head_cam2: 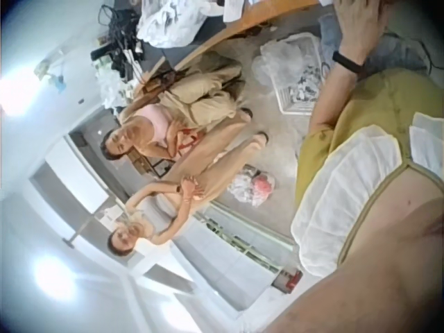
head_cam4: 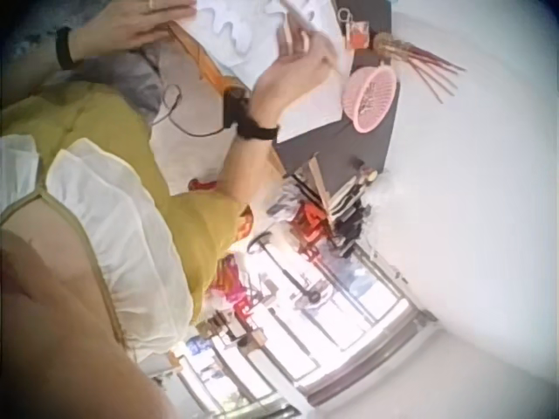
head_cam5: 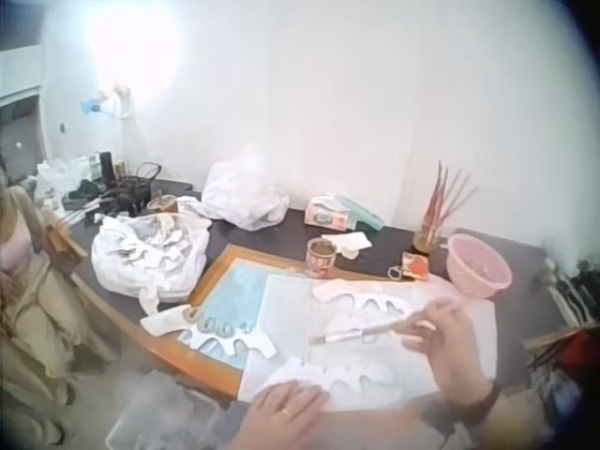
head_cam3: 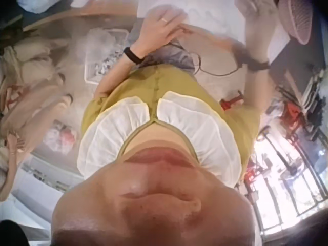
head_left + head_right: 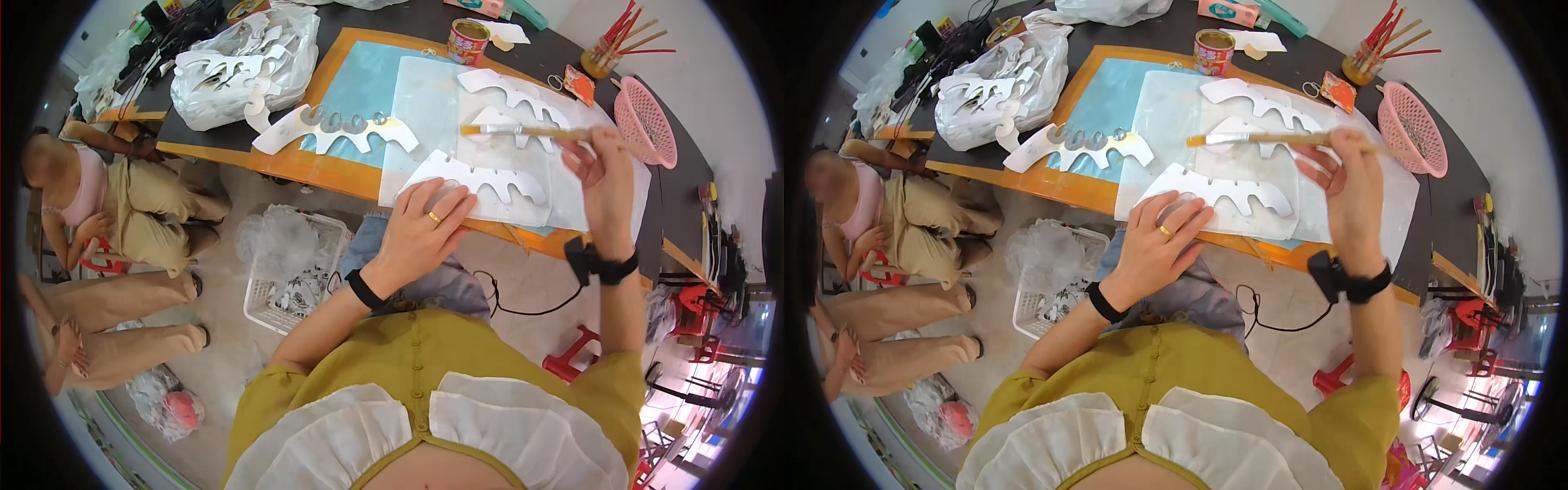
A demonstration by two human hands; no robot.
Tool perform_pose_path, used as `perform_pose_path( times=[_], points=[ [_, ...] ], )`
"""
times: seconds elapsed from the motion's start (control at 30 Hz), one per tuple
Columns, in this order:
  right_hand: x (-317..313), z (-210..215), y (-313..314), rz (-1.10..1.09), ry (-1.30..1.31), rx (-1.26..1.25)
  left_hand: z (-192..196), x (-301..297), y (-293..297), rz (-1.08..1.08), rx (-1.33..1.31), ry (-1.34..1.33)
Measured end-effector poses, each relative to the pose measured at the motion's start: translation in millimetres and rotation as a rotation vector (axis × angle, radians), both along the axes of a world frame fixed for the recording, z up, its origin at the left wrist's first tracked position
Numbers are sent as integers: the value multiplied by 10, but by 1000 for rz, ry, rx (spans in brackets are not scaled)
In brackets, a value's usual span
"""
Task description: Applying adhesive or paint to white shoe components using a brush on a workshop table.
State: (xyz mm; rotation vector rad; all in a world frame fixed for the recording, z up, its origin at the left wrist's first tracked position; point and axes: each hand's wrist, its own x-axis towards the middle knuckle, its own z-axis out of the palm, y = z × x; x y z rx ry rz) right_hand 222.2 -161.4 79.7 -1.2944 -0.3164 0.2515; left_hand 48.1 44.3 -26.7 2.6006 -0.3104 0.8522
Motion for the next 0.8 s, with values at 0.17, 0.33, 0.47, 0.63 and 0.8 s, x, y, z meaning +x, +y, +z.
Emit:
perform_pose_path(
  times=[0.17, 0.33, 0.47, 0.63, 0.8],
  points=[
    [-505, -183, 165, -109, -171, -100, -70, -42, -59, 78, 2, 12],
    [-509, -252, 260, -94, -201, -119, -76, -38, -38, 78, 58, 16],
    [-501, -245, 302, -76, -207, -126, -96, -37, -21, 89, 62, 9],
    [-494, -243, 320, -87, -218, -130, -47, -43, -17, 59, 23, 29],
    [-487, -296, 331, -71, -227, -126, -53, -43, -21, 51, 21, 25]
  ],
)
